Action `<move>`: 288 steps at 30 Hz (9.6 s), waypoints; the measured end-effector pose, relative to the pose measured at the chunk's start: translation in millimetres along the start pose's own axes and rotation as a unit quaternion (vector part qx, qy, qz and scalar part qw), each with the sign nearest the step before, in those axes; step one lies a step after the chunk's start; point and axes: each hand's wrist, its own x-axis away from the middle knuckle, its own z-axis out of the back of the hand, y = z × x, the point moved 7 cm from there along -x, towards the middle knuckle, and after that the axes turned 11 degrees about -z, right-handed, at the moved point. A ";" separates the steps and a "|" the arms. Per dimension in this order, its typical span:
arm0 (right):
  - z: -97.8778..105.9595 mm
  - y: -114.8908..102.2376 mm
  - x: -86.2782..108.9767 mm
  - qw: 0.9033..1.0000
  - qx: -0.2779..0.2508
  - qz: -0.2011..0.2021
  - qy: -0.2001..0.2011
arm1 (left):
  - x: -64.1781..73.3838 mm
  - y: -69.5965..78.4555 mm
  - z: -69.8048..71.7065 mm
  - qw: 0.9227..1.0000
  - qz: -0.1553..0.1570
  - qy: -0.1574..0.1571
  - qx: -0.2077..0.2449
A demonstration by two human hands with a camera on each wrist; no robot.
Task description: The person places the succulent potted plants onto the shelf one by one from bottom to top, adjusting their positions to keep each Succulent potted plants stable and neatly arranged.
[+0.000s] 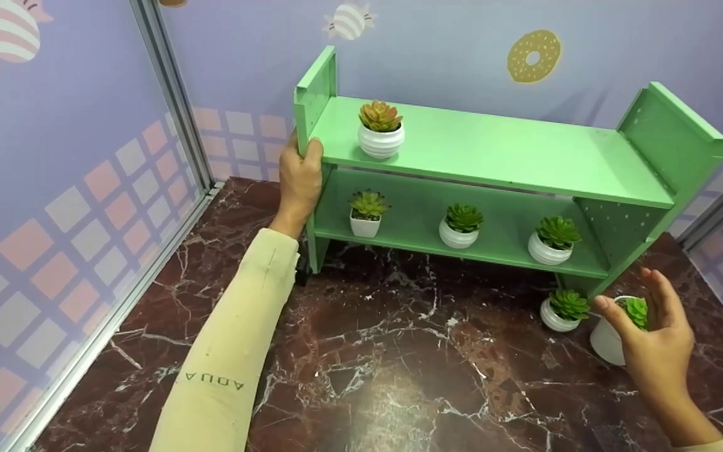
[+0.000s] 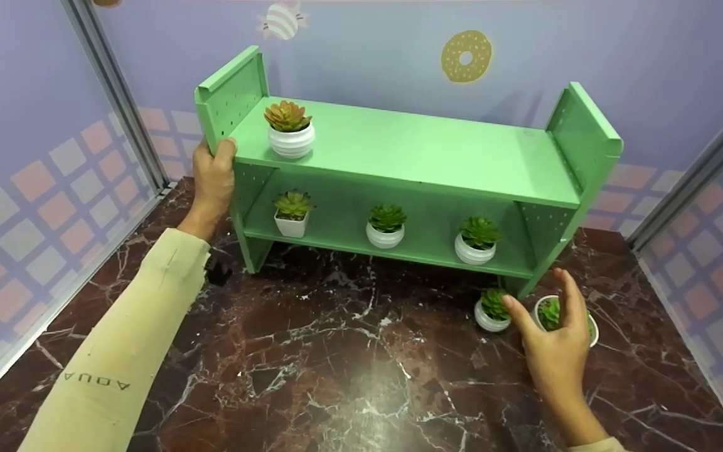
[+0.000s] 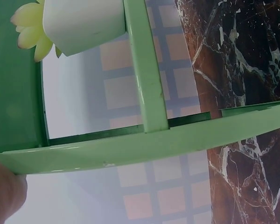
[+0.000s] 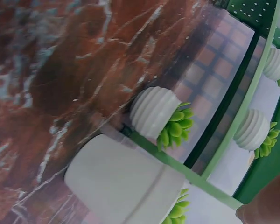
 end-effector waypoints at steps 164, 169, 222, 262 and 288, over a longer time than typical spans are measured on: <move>47.3 70.5 3.5 0.985 0.070 -0.138 -0.073 | 4.0 -0.1 2.7 1.000 0.010 -0.001 0.007; 44.8 63.4 5.2 0.983 0.130 -0.113 -0.070 | 4.2 -2.2 2.3 1.000 0.020 -0.007 0.003; -22.1 -9.4 16.5 0.978 0.105 -0.025 -0.176 | 4.1 1.3 3.3 1.000 0.002 -0.004 -0.007; -51.3 -53.7 7.5 0.980 -0.001 0.000 -0.201 | 3.8 2.2 4.2 1.000 0.001 -0.005 -0.012; -73.5 -71.3 8.5 0.974 0.001 0.004 -0.227 | 4.7 -2.5 7.5 1.000 0.020 -0.006 -0.015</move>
